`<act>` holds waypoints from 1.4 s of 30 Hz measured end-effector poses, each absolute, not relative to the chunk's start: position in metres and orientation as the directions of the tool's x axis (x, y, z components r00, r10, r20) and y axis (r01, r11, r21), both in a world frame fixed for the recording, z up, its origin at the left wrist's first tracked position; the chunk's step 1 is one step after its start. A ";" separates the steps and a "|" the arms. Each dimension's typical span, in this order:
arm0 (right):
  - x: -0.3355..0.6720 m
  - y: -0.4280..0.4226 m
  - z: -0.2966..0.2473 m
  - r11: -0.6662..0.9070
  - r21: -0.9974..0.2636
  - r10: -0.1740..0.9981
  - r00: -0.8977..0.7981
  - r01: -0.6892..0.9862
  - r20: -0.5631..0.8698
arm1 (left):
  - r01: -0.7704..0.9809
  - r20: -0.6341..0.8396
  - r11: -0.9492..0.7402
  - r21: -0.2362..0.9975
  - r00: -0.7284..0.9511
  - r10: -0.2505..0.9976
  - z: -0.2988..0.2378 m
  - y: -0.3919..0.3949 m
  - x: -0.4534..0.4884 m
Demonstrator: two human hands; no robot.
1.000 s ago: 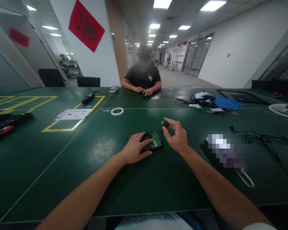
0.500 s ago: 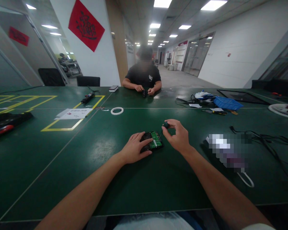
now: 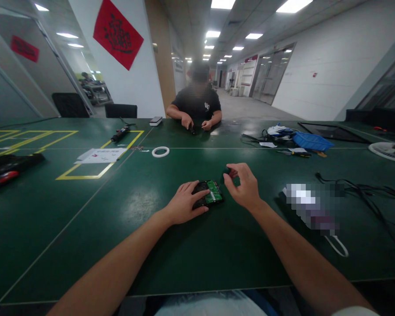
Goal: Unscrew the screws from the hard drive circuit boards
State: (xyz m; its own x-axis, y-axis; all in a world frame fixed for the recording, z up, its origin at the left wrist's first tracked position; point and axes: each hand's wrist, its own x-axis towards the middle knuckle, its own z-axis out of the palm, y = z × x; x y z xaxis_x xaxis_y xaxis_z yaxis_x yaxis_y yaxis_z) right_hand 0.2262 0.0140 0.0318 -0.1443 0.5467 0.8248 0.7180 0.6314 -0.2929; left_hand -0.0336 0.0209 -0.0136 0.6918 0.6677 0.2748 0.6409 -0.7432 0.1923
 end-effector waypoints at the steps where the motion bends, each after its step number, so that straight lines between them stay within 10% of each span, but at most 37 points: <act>1: 0.226 0.014 0.032 0.638 -0.299 0.547 -0.144 0.710 0.824 | 0.641 0.276 -0.743 0.192 0.691 0.668 -0.013 0.021 -0.033; 42: 0.220 0.015 0.021 0.625 -0.470 0.613 -0.018 0.623 0.790 | 0.626 0.286 -0.751 0.210 0.695 0.659 -0.019 0.024 -0.035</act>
State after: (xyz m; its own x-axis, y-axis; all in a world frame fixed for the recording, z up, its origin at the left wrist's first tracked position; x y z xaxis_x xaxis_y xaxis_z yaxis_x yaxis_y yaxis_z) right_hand 0.2198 0.0149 0.0207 -0.0181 0.6128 0.7900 0.6230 0.6249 -0.4705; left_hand -0.0345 0.0242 -0.0189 0.6954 0.6593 0.2859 0.6257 -0.7512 0.2102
